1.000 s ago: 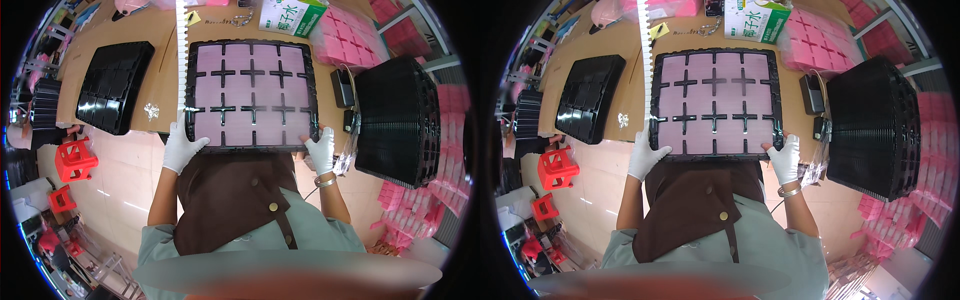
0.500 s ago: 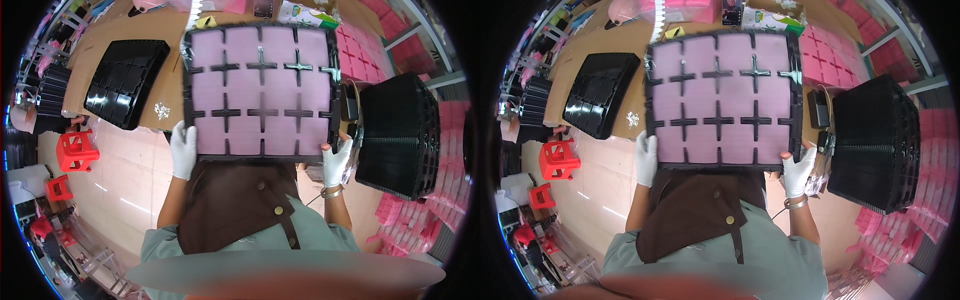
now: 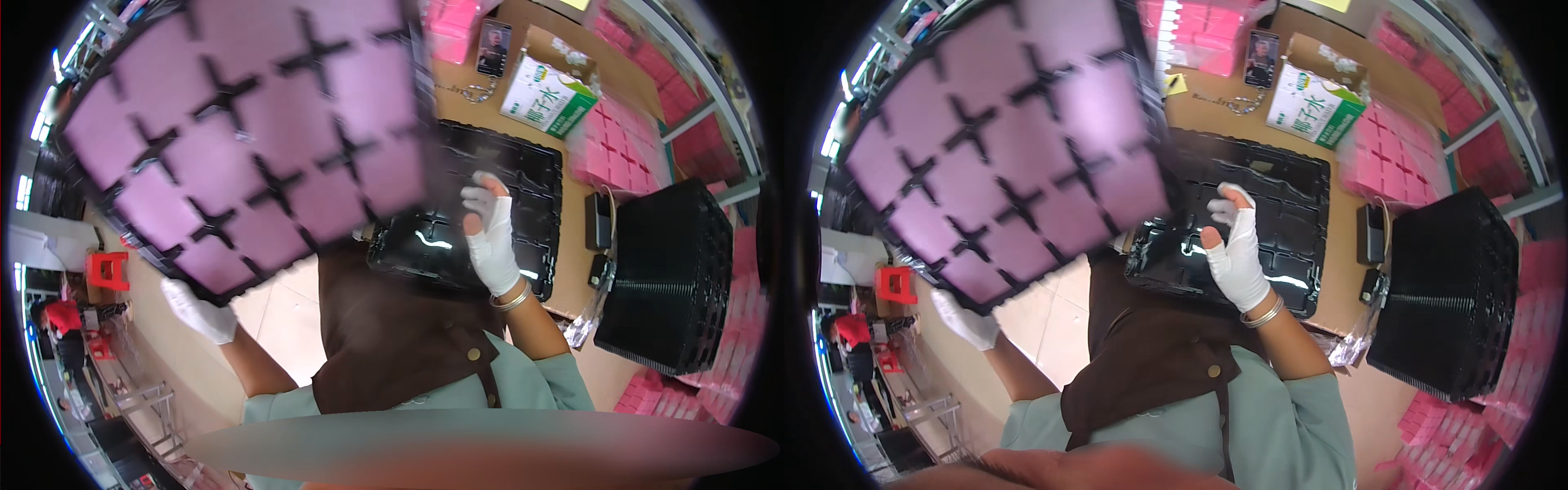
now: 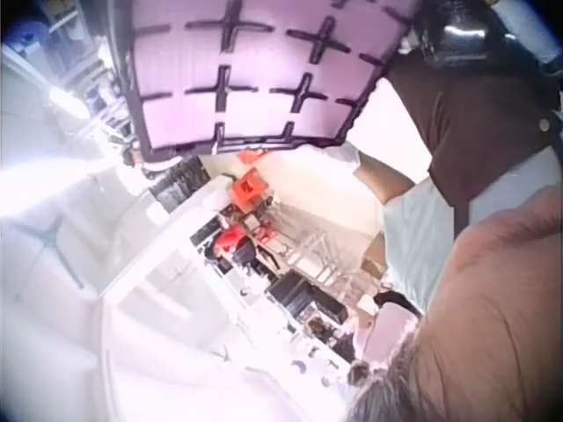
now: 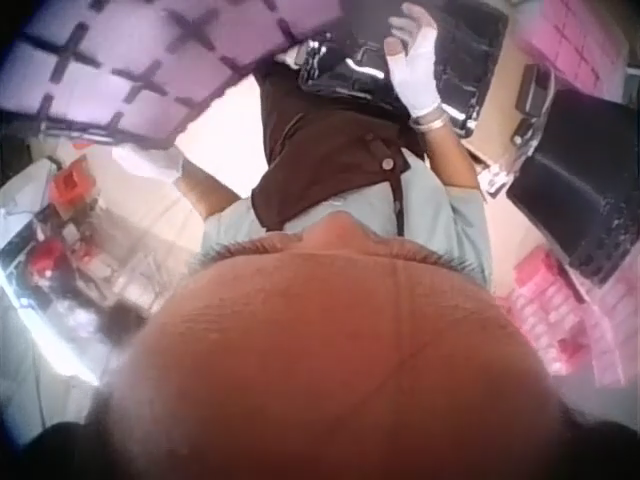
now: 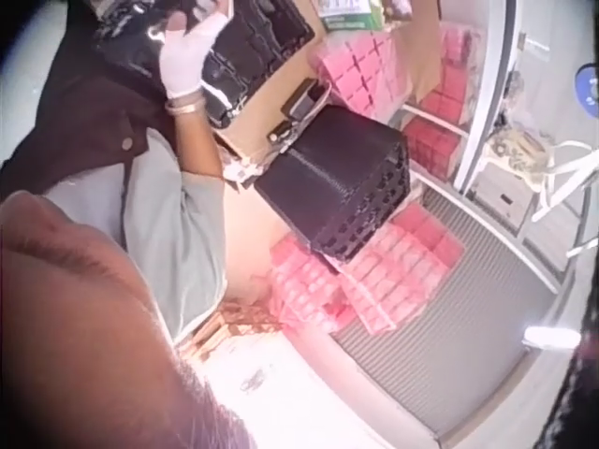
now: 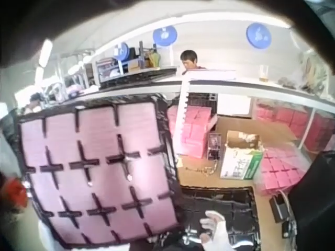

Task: The person assembles pink foam or plastic components into black plastic trays by hand, snapping the parts together and organizing them within the trays.

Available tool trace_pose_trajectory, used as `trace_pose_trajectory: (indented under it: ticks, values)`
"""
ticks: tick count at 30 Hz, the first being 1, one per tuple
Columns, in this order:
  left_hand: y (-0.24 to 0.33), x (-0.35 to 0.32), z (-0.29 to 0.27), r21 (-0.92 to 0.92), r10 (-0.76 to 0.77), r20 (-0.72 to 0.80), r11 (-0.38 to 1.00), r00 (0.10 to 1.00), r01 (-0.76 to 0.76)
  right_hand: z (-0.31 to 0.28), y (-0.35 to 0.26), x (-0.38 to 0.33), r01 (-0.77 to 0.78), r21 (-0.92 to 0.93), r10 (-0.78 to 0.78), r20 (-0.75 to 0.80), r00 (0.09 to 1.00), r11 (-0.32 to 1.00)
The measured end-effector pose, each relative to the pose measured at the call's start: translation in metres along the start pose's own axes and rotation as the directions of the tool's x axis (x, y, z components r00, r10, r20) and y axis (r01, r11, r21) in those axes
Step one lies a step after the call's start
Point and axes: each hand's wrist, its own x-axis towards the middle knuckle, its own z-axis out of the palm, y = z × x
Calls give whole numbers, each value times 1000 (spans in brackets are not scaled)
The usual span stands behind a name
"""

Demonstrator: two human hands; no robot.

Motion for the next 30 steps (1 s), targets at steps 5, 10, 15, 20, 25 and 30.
trace_pose_trajectory:
  ticks: [5, 10, 15, 20, 25, 30]
  values:
    - [25, 49, 14, 543, 481, -13, 739, 876, -398, -10, 15, 0, -117, -303, 155, 103, 983, 946]
    - [-61, 73, 77, 586, 491, 639, 188, 592, -788, 2, 26, -25, 29, -456, 120, 295, 948, 889]
    - [-140, 65, 80, 615, 352, 757, -98, 551, -783, -7, 27, -41, -102, -457, 251, 279, 927, 884]
    - [-176, 38, 81, 582, 0, 813, 54, 583, -811, -12, 35, -48, -139, -465, 286, 262, 922, 874]
    - [-184, 42, 83, 609, -45, 790, 170, 612, -774, -9, 30, -37, -153, -455, 287, 243, 926, 877]
    - [-179, 42, 91, 652, -168, 758, 155, 631, -742, -10, 29, -33, -184, -457, 311, 220, 925, 870]
